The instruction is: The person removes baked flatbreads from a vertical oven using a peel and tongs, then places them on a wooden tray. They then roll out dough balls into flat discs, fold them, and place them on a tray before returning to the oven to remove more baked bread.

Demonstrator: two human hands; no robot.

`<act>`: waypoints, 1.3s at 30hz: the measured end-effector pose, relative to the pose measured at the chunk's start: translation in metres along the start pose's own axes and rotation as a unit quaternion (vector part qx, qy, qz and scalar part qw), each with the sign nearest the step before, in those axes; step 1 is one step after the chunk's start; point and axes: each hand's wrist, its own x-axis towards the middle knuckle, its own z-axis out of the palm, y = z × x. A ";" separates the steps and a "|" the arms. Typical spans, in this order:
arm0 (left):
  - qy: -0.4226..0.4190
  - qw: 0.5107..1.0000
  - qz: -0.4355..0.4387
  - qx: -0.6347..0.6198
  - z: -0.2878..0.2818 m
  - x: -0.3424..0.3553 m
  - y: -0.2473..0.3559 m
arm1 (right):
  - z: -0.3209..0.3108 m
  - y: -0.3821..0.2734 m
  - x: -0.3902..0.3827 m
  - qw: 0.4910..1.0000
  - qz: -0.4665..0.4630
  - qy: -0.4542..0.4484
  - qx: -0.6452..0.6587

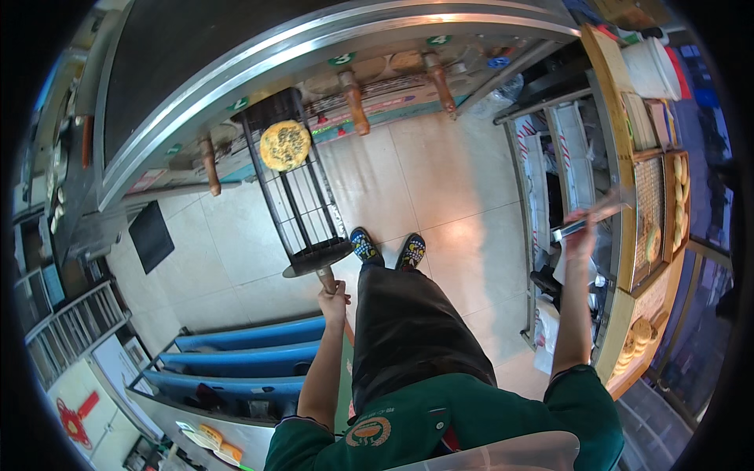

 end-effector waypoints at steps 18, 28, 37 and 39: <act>-0.044 0.999 0.004 -0.001 -0.012 0.002 -0.005 | 0.294 0.282 -0.089 0.815 0.269 -0.424 -0.288; -0.008 0.991 0.014 0.134 0.027 0.232 0.191 | 0.010 -0.024 0.014 0.918 -0.101 0.150 -0.352; 0.047 0.978 0.090 0.182 0.056 0.342 0.280 | 0.014 -0.053 0.023 0.992 0.009 0.104 0.074; 0.021 0.948 0.064 0.311 0.054 0.335 0.286 | 0.037 0.017 -0.031 0.991 0.036 0.020 -0.125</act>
